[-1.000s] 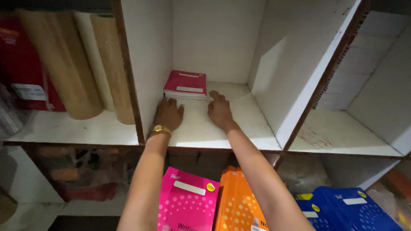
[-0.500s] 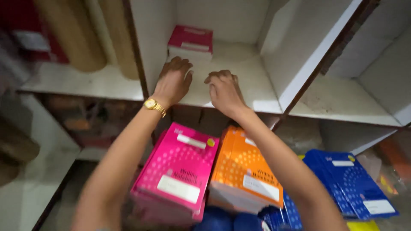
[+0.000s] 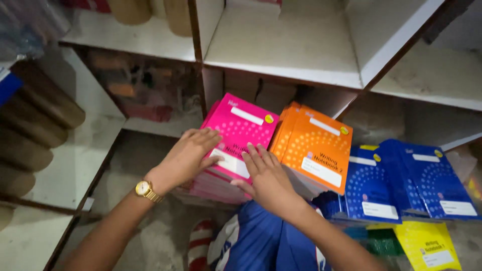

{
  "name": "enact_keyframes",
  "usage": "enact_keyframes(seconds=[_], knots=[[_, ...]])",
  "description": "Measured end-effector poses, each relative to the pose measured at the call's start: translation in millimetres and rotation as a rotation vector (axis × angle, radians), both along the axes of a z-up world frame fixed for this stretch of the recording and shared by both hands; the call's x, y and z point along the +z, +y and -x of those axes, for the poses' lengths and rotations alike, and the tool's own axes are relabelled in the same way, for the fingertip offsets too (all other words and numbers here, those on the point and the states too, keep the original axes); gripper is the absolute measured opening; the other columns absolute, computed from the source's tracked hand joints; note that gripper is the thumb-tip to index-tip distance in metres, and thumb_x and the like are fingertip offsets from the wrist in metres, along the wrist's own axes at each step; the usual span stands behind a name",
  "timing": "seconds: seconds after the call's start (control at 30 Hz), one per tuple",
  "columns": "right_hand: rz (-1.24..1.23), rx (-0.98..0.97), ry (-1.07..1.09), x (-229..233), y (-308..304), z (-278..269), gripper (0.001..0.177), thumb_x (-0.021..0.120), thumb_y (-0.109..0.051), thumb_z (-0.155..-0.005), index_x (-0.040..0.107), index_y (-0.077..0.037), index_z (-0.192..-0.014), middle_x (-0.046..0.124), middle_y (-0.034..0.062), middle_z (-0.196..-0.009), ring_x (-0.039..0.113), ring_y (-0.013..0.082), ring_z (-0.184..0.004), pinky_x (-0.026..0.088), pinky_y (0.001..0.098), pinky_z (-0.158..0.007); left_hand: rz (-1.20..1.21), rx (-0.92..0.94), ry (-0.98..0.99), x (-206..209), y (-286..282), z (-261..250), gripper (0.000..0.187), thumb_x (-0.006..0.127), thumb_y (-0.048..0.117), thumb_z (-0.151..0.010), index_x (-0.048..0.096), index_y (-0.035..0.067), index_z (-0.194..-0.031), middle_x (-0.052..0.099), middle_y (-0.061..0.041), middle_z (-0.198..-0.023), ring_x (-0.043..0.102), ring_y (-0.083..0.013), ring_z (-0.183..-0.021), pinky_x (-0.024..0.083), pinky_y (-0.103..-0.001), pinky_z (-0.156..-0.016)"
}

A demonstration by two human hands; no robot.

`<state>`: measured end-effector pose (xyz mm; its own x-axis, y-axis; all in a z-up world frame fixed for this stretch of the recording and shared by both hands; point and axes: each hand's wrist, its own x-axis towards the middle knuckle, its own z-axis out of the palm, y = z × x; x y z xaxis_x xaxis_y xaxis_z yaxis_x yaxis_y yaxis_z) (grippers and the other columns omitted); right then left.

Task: The person stacks pink and orange writing notebooks onto a white shelf. They pick up the notebooks from a pile on their lap and place them one by one into neat stacks on the shelf.

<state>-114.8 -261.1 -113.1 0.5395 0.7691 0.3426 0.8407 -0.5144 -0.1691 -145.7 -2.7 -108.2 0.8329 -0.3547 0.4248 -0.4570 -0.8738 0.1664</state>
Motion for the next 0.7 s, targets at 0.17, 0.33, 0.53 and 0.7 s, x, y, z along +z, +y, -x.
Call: enact_keyframes(seconds=[0.17, 0.33, 0.53, 0.7], knots=[[0.073, -0.056, -0.089, -28, 8, 15, 0.081, 0.071, -0.049, -0.085, 0.051, 0.01, -0.138, 0.051, 0.0306, -0.144, 0.045, 0.0465, -0.135, 0.035, 0.0541, -0.111, -0.002, 0.047, 0.096, -22, -1, 22, 0.078, 0.077, 0.043, -0.079, 0.055, -0.001, -0.139, 0.054, -0.02, -0.146, 0.045, -0.0337, -0.139, 0.035, -0.048, -0.111], [0.095, -0.089, -0.214, -49, 10, 17, 0.075, 0.07, -0.039, -0.085, 0.052, 0.009, -0.138, 0.053, 0.029, -0.144, 0.049, 0.0446, -0.135, 0.039, 0.0529, -0.111, 0.038, 0.113, 0.106, -29, -5, 30, 0.072, 0.077, 0.031, -0.081, 0.053, 0.003, -0.143, 0.053, -0.015, -0.15, 0.044, -0.0309, -0.143, 0.034, -0.047, -0.116], [0.051, -0.102, -0.273, -60, 7, 24, 0.061, 0.068, -0.026, -0.087, 0.055, 0.008, -0.135, 0.057, 0.029, -0.14, 0.054, 0.0433, -0.132, 0.042, 0.0528, -0.11, 0.095, 0.108, 0.08, -32, -9, 41, 0.068, 0.077, 0.017, -0.081, 0.054, 0.006, -0.143, 0.053, -0.013, -0.151, 0.044, -0.0304, -0.143, 0.034, -0.048, -0.117], [0.016, -0.071, -0.3, -55, 2, 29, 0.054, 0.065, -0.021, -0.089, 0.057, 0.009, -0.133, 0.059, 0.029, -0.139, 0.056, 0.0435, -0.13, 0.045, 0.0509, -0.107, 0.109, 0.11, 0.093, -28, -13, 52, 0.07, 0.071, 0.004, -0.077, 0.053, 0.004, -0.144, 0.051, -0.014, -0.152, 0.044, -0.0314, -0.143, 0.034, -0.049, -0.116]])
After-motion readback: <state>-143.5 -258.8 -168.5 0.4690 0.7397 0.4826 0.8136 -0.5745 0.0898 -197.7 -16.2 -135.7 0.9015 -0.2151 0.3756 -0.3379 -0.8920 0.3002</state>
